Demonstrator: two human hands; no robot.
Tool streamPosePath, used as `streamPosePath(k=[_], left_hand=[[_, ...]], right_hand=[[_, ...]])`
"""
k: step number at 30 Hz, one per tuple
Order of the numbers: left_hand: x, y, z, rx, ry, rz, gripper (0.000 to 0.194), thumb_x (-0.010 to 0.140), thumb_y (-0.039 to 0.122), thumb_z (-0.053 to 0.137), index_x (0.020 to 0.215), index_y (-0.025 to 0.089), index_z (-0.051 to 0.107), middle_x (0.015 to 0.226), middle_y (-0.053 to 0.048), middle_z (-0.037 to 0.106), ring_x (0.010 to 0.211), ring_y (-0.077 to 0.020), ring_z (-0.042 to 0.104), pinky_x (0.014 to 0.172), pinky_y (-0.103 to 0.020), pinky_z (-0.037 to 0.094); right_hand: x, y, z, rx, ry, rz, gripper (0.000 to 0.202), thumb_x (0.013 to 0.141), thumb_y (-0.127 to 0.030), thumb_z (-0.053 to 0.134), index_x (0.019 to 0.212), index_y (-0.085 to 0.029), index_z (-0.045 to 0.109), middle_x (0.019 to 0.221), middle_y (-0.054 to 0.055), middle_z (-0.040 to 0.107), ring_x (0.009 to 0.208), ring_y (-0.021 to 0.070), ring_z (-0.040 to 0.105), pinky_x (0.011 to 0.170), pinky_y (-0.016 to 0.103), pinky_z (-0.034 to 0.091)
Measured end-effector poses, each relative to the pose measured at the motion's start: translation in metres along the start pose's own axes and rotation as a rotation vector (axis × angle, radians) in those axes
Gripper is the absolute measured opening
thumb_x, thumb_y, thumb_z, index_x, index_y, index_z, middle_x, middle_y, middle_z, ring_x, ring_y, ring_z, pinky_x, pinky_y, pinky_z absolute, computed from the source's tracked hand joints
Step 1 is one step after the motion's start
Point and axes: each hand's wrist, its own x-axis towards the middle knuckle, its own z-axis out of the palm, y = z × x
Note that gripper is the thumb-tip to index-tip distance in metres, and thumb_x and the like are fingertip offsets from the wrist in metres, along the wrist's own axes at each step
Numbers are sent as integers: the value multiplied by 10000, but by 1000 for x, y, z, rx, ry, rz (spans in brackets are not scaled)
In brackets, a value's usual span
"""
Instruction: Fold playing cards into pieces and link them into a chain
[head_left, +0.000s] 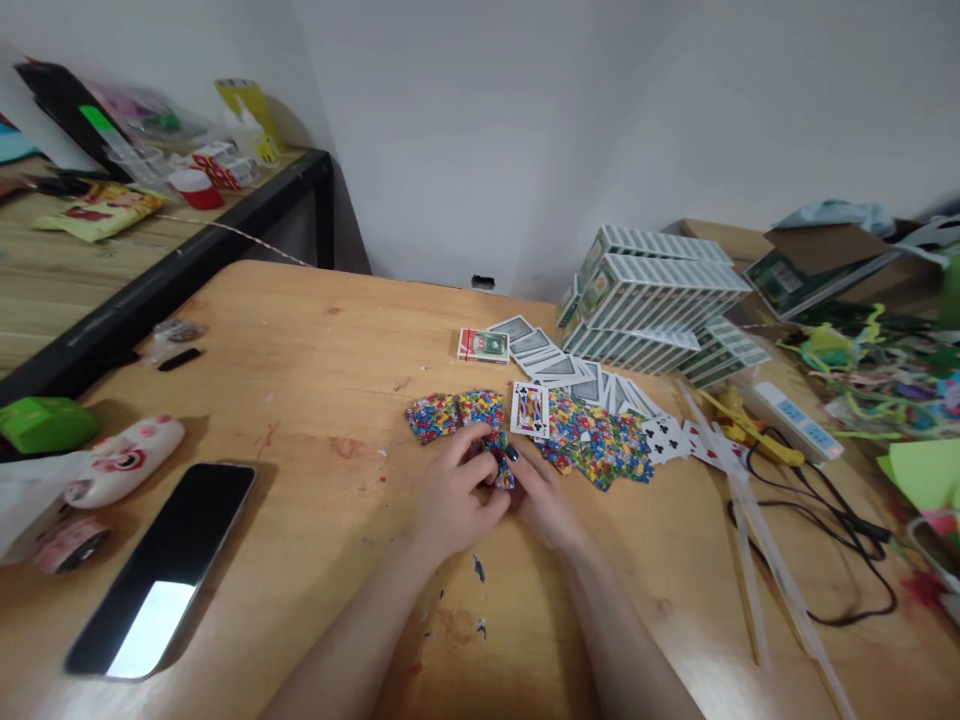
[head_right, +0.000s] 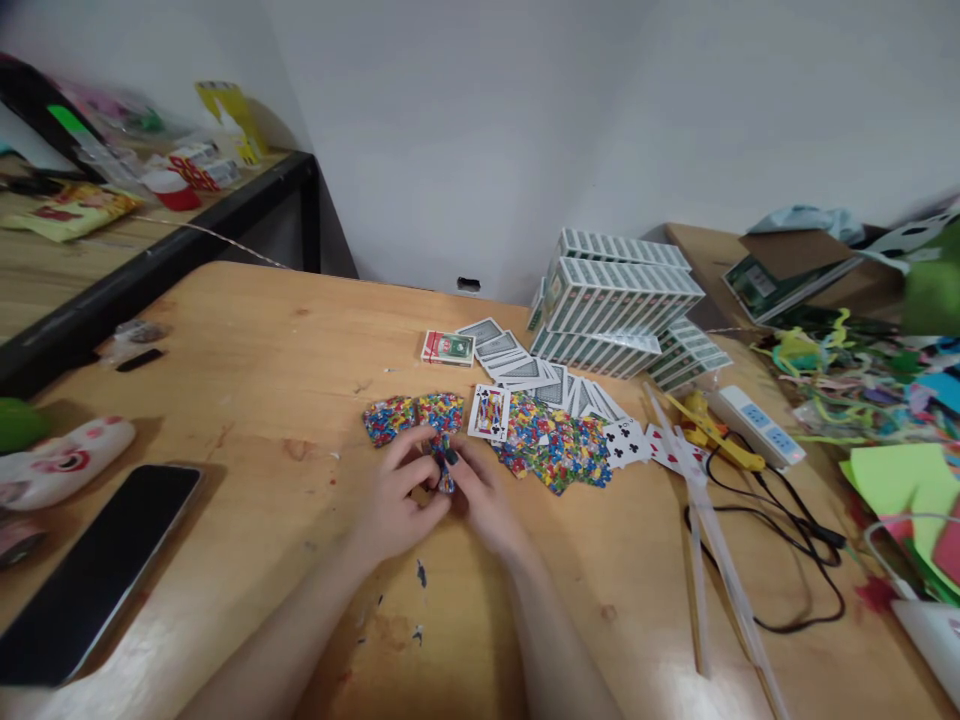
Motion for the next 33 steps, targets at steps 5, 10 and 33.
streamPosePath(k=[5,10,33], left_hand=[[-1,1,-1,30,-16,10,118,622,97,547,607,183,469,1205,-67,468,871,-185,569,766,-351,486],[-1,2,-2,61,-21,21,99,640,116,543,614,183,474,1195,-72,486,833,-178,580,740,-351,497],[2,2,-6,-289,-146,41,44,737,204,611,751,180,576,1228,-101,548,964,-178,607,705,-252,499]], right_hand=[[-1,-6,5,113,-4,22,279,727,-385,616,974,-263,575,930,8,640,795,178,606,676,294,489],[-1,-7,6,82,22,-33,290,723,-330,633,993,-262,553,952,7,624,816,165,599,712,277,471],[-4,-14,-1,291,88,99,172,610,-260,727,735,-185,636,661,-23,623,560,95,547,503,189,439]])
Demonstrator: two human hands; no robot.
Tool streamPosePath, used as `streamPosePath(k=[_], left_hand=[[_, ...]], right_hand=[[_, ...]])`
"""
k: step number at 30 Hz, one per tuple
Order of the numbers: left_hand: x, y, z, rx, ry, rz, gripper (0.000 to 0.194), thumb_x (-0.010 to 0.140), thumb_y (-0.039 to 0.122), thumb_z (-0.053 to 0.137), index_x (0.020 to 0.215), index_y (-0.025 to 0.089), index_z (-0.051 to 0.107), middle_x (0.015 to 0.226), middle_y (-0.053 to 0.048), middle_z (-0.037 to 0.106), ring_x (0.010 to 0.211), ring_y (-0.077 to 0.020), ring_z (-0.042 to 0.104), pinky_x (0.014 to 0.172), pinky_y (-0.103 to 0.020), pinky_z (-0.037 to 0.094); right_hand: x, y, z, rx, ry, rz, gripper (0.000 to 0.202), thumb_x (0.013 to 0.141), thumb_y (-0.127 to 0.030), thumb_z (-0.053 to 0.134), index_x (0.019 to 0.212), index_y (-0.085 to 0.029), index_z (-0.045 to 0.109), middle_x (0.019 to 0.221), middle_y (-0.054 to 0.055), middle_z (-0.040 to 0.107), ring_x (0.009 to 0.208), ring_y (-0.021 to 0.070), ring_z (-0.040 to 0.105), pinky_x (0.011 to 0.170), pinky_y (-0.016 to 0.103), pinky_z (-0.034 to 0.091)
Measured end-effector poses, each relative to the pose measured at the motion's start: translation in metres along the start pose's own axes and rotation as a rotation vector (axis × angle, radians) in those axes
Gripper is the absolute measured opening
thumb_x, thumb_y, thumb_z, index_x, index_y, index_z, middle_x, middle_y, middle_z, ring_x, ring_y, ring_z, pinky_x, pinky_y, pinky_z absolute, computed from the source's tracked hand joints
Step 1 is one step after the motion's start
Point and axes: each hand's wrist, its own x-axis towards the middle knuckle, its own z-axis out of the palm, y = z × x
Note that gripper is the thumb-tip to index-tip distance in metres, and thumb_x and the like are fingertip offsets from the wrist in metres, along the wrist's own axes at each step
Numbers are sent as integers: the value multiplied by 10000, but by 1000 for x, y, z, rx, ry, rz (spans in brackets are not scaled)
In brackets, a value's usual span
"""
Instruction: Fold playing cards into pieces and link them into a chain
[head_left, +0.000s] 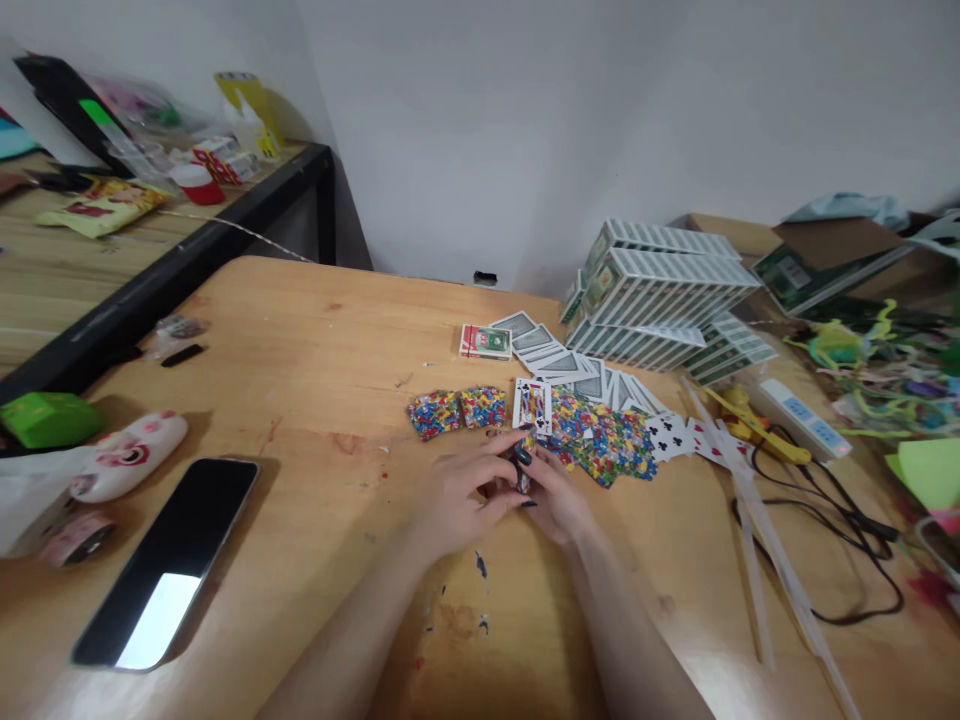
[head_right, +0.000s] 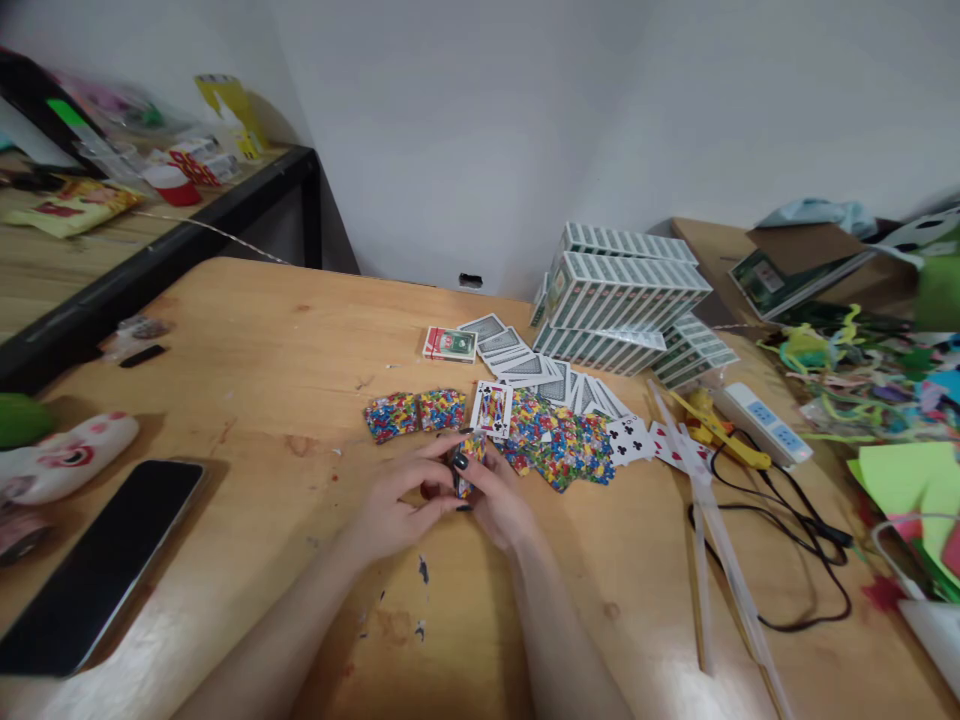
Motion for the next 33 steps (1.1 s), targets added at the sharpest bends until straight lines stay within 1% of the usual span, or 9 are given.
streamPosePath(k=[4,10,13,15,16,18,22,27,33], left_hand=[[0,3,4,-17,32,-11,34,730,189,620,716,187,589,1206,-89,570,865,-159,638,698,-257,496],[2,11,5,-159,25,-54,57,742,119,574,723,173,584,1237,-100,534,1081,-203,535,864,-327,448],[5,8,4,-204,184,-174,49,748,201,586,718,163,592,1220,-112,505,1071,-219,517,827,-335,462],[7,2,3,-271,338,-337,140,767,279,564,704,156,584,1128,-107,526,974,-202,549,712,-295,493],[9,-1,2,-346,362,-421,166,765,313,565,716,155,579,1030,-92,559,920,-193,564,689,-290,497],[11,-6,0,-604,278,-610,225,755,382,566,789,160,561,877,-49,593,787,-169,595,652,-297,508],[14,-8,-6,-937,64,-821,356,678,378,664,936,158,556,940,-60,620,812,-187,614,681,-318,516],[14,-9,-14,-1026,-33,-829,444,636,291,724,1029,147,573,1120,-124,583,965,-230,586,745,-304,501],[11,-16,-17,-993,-64,-760,475,629,173,731,1075,150,571,1115,-127,599,992,-209,578,807,-294,480]], right_hand=[[0,0,0,46,33,6,162,592,-231,723,726,-196,641,612,-40,607,517,87,526,454,173,411],[3,6,2,13,107,-114,165,590,-254,710,728,-211,631,641,-40,604,542,98,531,515,209,448],[5,10,-1,-189,116,-306,275,616,-264,699,876,-228,620,821,4,632,735,153,582,659,274,479],[8,11,-4,-392,124,-443,396,628,-258,697,1005,-234,581,935,31,619,875,186,570,764,319,465],[9,11,-6,-500,131,-502,452,629,-254,696,1059,-234,555,978,41,606,915,197,559,800,339,453],[9,10,-8,-692,150,-607,521,629,-241,691,1121,-231,517,1033,56,581,948,209,547,839,365,435],[6,2,-5,-936,126,-749,526,620,-224,680,1122,-235,524,1083,65,543,1010,226,520,880,372,414],[4,-1,-4,-1011,73,-740,548,613,-210,683,1136,-251,525,1098,64,544,1023,229,521,886,375,419],[8,3,-10,-886,115,-748,535,627,-194,693,1133,-285,545,1152,61,513,1110,234,464,947,398,366]])
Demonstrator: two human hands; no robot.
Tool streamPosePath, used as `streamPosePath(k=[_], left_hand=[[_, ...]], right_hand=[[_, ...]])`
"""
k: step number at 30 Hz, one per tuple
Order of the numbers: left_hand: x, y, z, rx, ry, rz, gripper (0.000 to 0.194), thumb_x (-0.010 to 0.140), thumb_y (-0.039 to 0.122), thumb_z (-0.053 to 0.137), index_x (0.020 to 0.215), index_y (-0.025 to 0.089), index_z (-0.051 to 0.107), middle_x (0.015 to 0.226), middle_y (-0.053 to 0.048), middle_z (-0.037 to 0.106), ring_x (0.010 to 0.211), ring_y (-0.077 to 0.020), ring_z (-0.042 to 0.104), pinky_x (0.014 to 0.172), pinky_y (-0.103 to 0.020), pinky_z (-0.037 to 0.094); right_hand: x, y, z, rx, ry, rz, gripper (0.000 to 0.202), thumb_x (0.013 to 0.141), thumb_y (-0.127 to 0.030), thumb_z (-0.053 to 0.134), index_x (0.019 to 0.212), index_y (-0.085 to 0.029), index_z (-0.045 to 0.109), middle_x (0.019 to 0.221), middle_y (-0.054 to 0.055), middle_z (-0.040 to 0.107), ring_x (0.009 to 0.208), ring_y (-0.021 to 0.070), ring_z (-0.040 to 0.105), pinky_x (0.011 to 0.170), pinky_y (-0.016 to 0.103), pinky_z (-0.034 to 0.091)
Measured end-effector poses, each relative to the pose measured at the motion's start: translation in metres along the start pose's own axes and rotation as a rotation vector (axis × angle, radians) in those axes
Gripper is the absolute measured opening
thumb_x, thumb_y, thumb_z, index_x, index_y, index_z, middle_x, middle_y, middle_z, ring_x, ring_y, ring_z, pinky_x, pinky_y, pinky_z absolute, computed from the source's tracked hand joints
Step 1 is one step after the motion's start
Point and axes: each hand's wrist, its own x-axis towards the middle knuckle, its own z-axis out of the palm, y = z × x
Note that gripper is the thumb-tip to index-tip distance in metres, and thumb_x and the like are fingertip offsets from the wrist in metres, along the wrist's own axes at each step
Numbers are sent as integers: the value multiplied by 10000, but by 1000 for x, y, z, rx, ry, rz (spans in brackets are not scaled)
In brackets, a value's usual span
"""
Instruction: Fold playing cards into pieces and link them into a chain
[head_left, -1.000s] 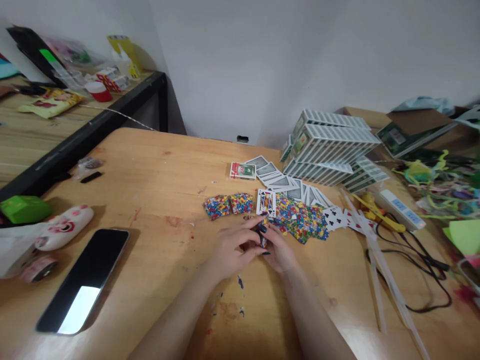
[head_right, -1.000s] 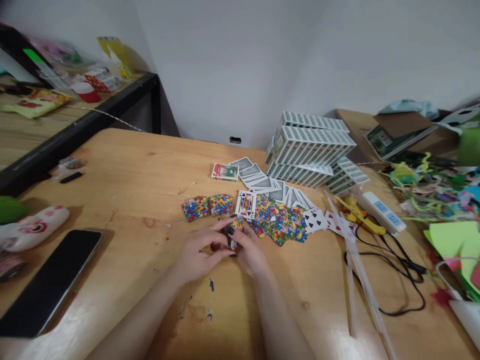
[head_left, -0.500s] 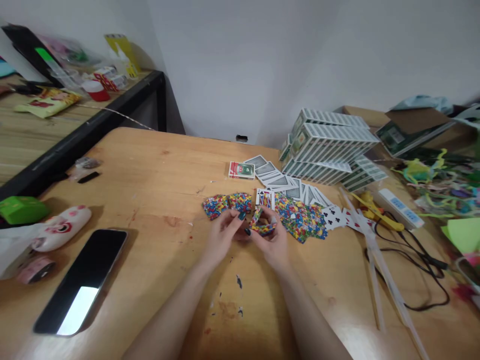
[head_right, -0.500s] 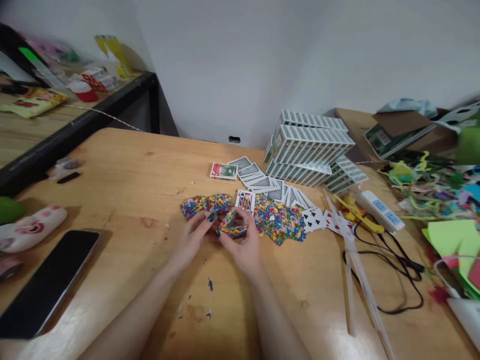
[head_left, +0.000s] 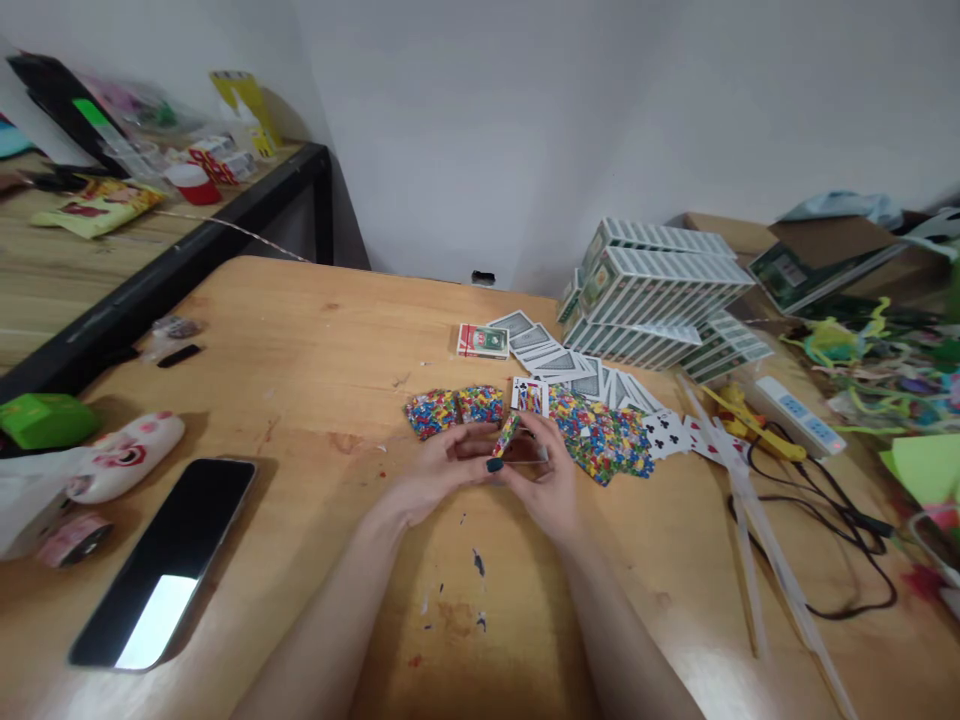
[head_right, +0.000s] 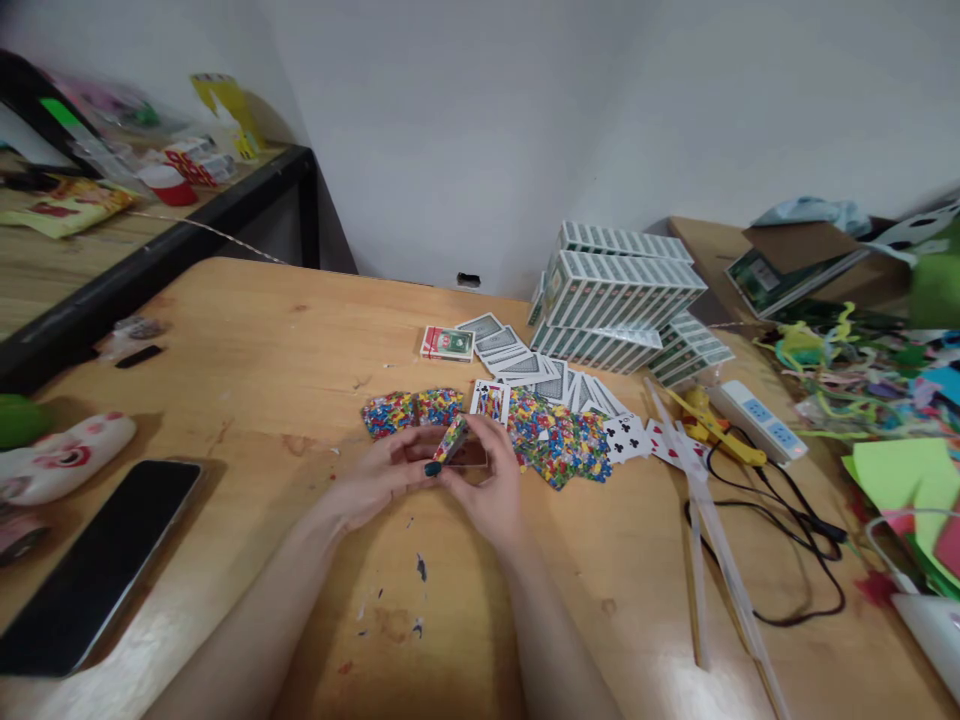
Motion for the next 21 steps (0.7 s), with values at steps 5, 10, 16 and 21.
streamPosePath(k=[5,10,16,21], left_hand=[[-4,3,1,-56,-129,-30,394,698,245,679,1074,172,586,1185,-127,566,1010,-224,579,815,-318,486],[-5,4,1,-52,-175,-78,406,706,330,664,1071,162,608,1125,-137,607,994,-243,588,795,-330,493],[-2,3,-1,-45,-112,-13,438,639,228,726,1056,158,612,1127,-121,607,1011,-211,580,867,-309,447],[2,3,-1,33,78,65,544,575,217,761,1081,124,582,1119,-136,607,1037,-233,563,914,-363,418]], right_hand=[[3,-7,-1,24,-32,20,565,579,-149,708,1109,-289,574,1119,52,536,1091,242,466,968,413,334],[3,-14,-1,4,-54,-9,545,590,-169,718,1102,-289,577,1094,51,532,1069,237,472,937,383,358],[2,-4,5,81,9,90,584,550,-194,759,1094,-277,564,1120,63,501,1032,241,469,878,384,402],[5,1,1,346,11,336,594,577,-214,749,1128,-262,534,1055,43,561,830,178,543,729,304,456]])
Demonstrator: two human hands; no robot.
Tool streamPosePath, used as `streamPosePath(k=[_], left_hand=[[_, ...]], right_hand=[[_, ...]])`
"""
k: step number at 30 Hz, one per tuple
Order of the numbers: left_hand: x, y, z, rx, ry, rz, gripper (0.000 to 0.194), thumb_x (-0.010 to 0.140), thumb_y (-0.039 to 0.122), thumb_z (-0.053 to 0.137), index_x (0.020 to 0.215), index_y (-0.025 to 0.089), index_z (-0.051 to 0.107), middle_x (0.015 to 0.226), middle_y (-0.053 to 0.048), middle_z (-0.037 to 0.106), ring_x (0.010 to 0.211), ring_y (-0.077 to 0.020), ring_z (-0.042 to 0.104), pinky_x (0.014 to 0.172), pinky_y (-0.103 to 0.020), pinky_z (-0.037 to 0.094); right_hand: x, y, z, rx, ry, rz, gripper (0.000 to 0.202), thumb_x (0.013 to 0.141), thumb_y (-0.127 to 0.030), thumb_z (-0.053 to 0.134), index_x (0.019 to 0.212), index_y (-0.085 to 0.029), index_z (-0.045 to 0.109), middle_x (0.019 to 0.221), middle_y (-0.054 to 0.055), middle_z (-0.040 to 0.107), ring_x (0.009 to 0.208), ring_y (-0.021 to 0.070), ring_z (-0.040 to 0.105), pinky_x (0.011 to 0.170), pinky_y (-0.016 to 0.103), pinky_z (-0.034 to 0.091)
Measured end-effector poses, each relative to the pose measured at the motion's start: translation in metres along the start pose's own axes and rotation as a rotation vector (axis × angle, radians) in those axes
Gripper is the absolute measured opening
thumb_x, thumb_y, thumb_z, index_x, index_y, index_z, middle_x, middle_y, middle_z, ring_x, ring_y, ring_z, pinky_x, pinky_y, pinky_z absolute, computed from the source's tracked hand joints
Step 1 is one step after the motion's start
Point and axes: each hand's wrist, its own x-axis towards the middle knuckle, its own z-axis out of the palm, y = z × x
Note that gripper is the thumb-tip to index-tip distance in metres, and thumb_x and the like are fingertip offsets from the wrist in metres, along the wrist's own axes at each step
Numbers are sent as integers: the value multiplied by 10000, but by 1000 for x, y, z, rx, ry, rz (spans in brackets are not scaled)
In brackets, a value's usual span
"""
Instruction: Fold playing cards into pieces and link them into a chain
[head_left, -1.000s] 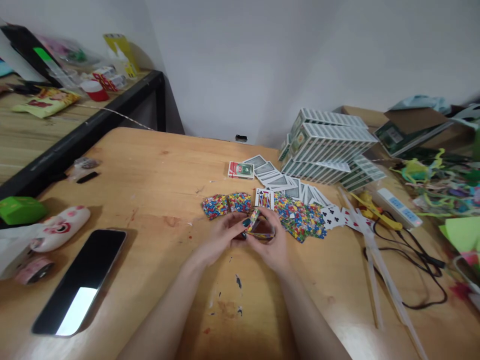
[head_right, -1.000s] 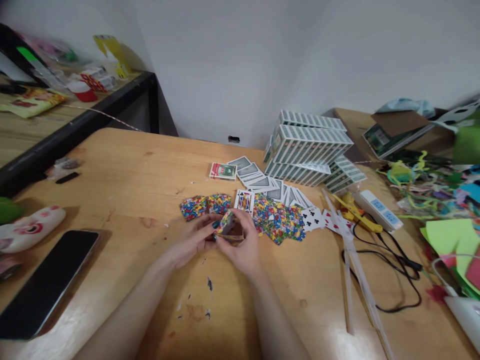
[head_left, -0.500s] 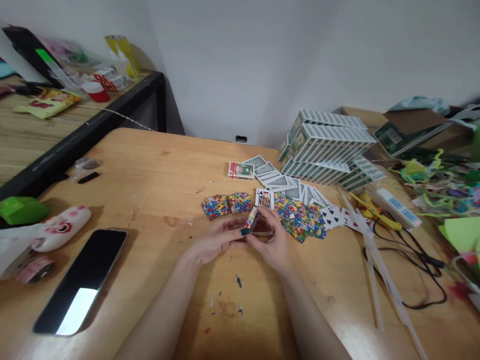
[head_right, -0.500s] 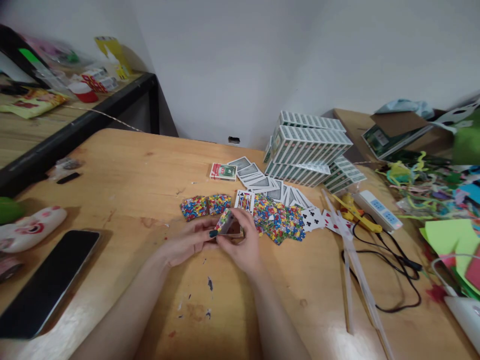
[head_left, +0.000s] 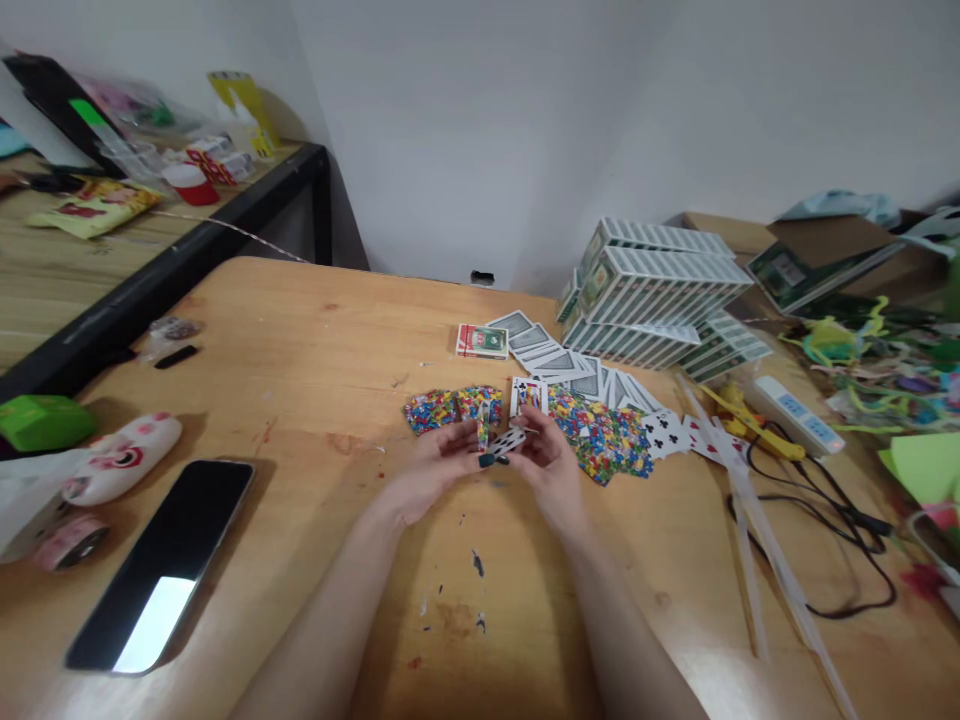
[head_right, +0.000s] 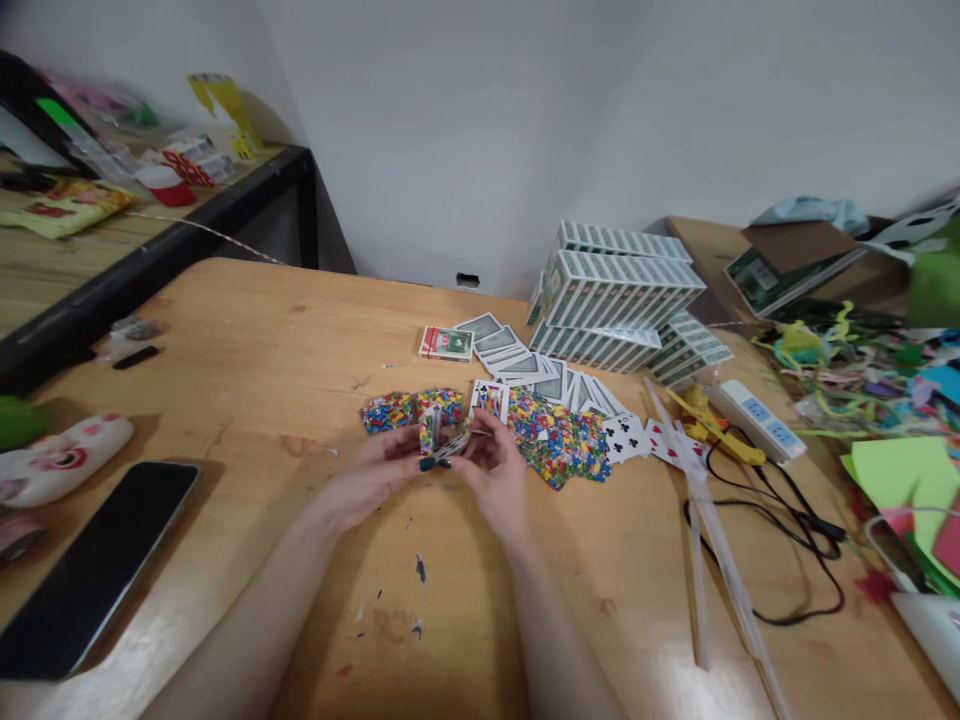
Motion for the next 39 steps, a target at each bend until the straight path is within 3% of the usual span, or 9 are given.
streamPosePath(k=[7,11,16,21,25,29,39], left_hand=[[5,-14,6,251,52,112,615,597,108,706,1175,156,502,1176,-111,581,1004,-218,591,909,-405,445],[9,-25,5,306,84,176,631,630,88,674,1218,170,460,1164,-116,585,961,-214,613,861,-401,489],[7,-27,6,418,59,265,592,666,66,621,1221,180,451,1192,-124,545,958,-211,612,828,-376,519],[3,-26,6,665,108,401,588,703,52,548,1251,218,414,1264,-112,440,921,-168,615,776,-303,544],[2,-26,5,852,160,459,619,705,25,509,1270,250,394,1312,-101,371,936,-160,598,779,-294,543],[2,-25,3,932,190,501,625,704,3,486,1265,266,404,1296,-86,386,942,-164,592,790,-299,538],[1,-26,2,1138,209,551,554,763,60,477,1275,254,388,1299,-65,406,1151,-210,464,949,-355,439]], right_hand=[[2,-4,-3,266,-87,166,501,613,-281,722,1090,-237,576,1118,43,578,894,176,557,744,281,455],[1,-8,-2,275,-85,161,540,596,-279,736,1109,-255,568,1189,42,549,899,177,559,708,267,462],[-1,-12,0,298,-124,112,559,586,-250,746,1115,-270,566,1230,37,532,1077,205,492,800,276,441],[-3,-17,1,312,-147,174,530,617,-270,722,1123,-283,566,1271,26,505,951,193,559,672,266,473],[-3,-15,3,372,-88,212,387,653,-272,697,1034,-262,631,1183,27,575,997,196,547,706,274,474],[-2,-7,6,375,-32,268,267,662,-277,690,926,-236,680,977,22,662,743,156,584,527,241,452],[0,4,3,145,0,144,167,687,-287,667,846,-251,704,781,-20,673,542,105,521,456,220,439]])
